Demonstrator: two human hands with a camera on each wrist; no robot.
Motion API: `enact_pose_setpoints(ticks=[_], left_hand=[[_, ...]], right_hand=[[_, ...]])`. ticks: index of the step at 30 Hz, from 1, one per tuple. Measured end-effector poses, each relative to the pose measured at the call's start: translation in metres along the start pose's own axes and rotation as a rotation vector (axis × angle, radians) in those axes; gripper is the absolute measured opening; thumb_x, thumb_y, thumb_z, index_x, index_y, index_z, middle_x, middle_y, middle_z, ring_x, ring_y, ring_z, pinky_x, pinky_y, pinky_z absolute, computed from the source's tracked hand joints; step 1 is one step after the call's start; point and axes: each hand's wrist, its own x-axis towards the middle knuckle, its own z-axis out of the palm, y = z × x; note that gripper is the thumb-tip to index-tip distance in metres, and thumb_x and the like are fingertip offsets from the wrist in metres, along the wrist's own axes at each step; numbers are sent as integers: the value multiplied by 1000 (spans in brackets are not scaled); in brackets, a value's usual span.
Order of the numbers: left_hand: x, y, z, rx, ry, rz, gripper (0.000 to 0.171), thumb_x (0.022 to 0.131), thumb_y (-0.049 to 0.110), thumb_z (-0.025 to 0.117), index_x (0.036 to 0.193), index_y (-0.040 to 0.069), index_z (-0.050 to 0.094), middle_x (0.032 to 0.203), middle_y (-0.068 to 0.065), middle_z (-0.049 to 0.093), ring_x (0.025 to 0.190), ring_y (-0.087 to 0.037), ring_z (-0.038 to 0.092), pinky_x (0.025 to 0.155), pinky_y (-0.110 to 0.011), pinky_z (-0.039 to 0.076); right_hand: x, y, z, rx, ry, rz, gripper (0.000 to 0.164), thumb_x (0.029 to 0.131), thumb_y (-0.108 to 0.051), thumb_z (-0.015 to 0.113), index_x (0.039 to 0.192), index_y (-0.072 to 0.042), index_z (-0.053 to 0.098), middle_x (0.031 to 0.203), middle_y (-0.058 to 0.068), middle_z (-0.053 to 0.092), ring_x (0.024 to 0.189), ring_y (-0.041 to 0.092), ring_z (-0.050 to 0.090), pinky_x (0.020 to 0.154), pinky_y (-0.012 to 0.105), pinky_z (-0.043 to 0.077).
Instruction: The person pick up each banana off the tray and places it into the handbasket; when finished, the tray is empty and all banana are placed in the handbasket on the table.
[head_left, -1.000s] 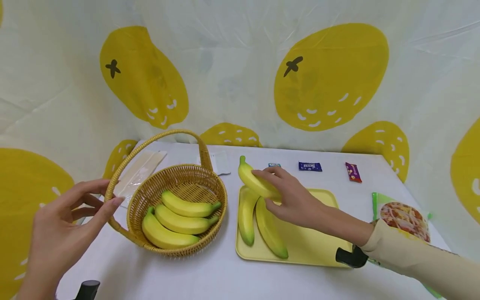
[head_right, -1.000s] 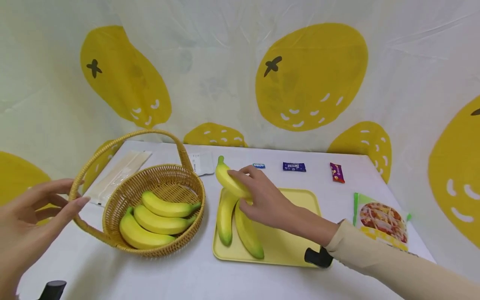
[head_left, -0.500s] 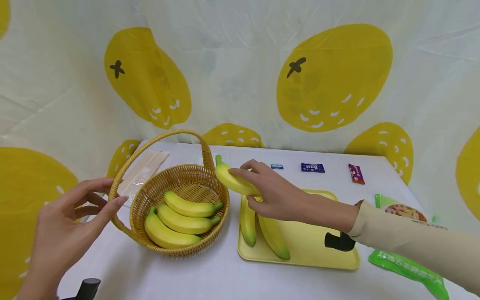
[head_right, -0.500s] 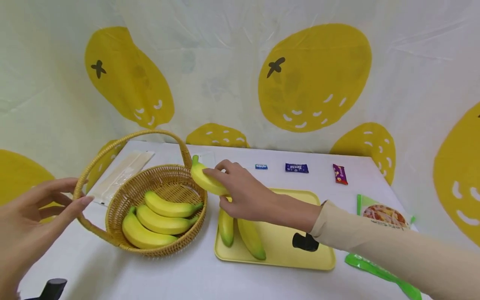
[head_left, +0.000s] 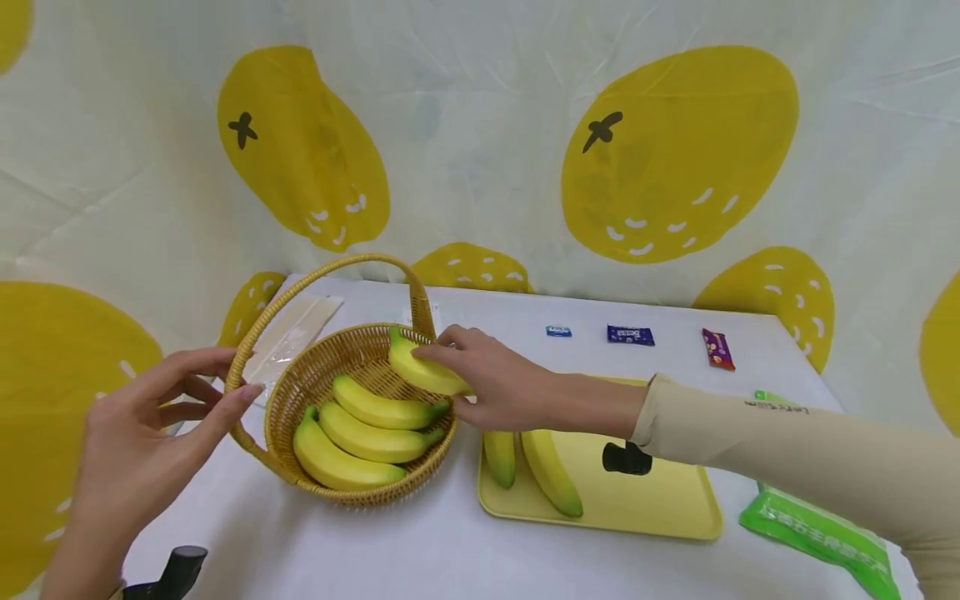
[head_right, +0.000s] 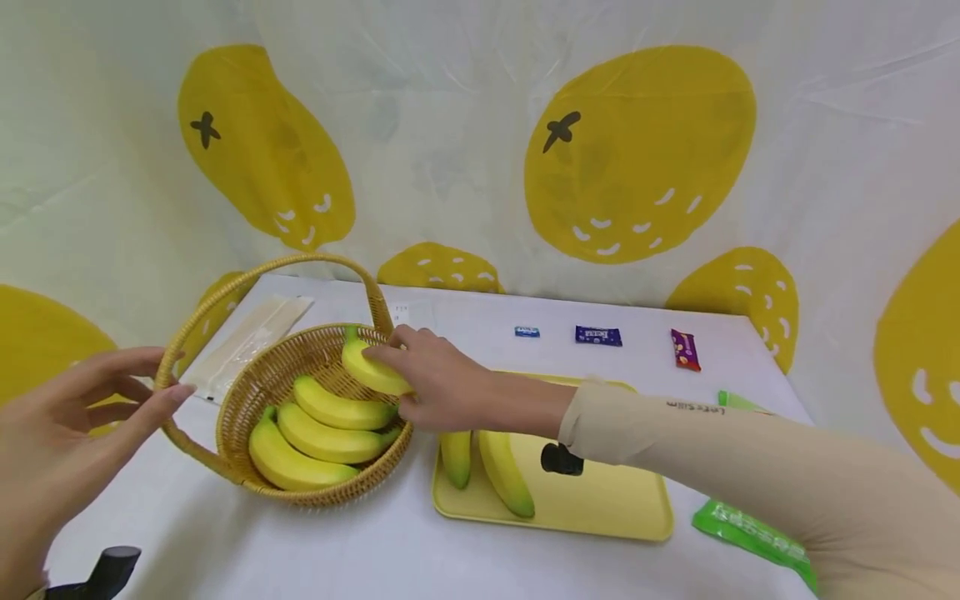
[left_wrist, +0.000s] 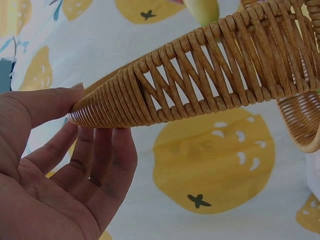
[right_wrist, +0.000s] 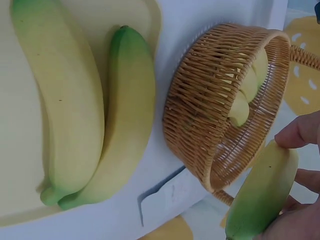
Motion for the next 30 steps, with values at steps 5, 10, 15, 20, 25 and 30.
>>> enact_pose_setpoints(ticks=[5, 10, 15, 20, 25, 30], left_hand=[[0, 2, 1, -9, -7, 7, 48, 77, -9, 91, 120, 9, 78, 97, 5, 72, 75, -5, 65, 74, -8, 54], [0, 2, 0, -8, -10, 8, 48, 77, -9, 91, 120, 9, 78, 98, 5, 72, 75, -5, 65, 75, -8, 54], [0, 1, 0, 8, -10, 6, 48, 78, -7, 91, 121, 10, 78, 99, 6, 72, 75, -5, 64, 75, -7, 54], [-1, 1, 0, 14, -11, -4, 48, 78, -6, 91, 121, 11, 78, 98, 6, 71, 76, -5, 64, 75, -7, 54], [-1, 2, 0, 18, -7, -14, 48, 79, -5, 91, 122, 11, 78, 101, 8, 72, 77, -4, 64, 75, -7, 53], [0, 3, 0, 14, -7, -12, 48, 78, -6, 91, 122, 11, 78, 103, 9, 72, 79, -4, 64, 76, -7, 54]], right_hand=[[19, 2, 7, -18, -38, -13, 66, 90, 0, 67, 154, -8, 52, 139, 14, 53, 114, 25, 53, 94, 37, 48], [39, 3, 13, -75, -61, -32, 66, 89, 1, 67, 153, -6, 53, 137, 18, 54, 110, 28, 55, 91, 39, 50], [59, 8, 20, -166, -89, -29, 68, 86, 3, 66, 152, -7, 54, 134, 17, 56, 109, 28, 56, 87, 39, 51], [76, 11, 27, -245, -131, -15, 69, 87, 3, 65, 154, -8, 52, 135, 16, 55, 109, 28, 56, 87, 39, 52], [89, 13, 36, -308, -175, 22, 70, 90, -1, 65, 158, -12, 49, 140, 15, 54, 110, 29, 56, 91, 39, 52], [96, 13, 47, -349, -210, 46, 71, 93, -4, 65, 160, -16, 46, 146, 15, 51, 116, 30, 57, 92, 40, 54]])
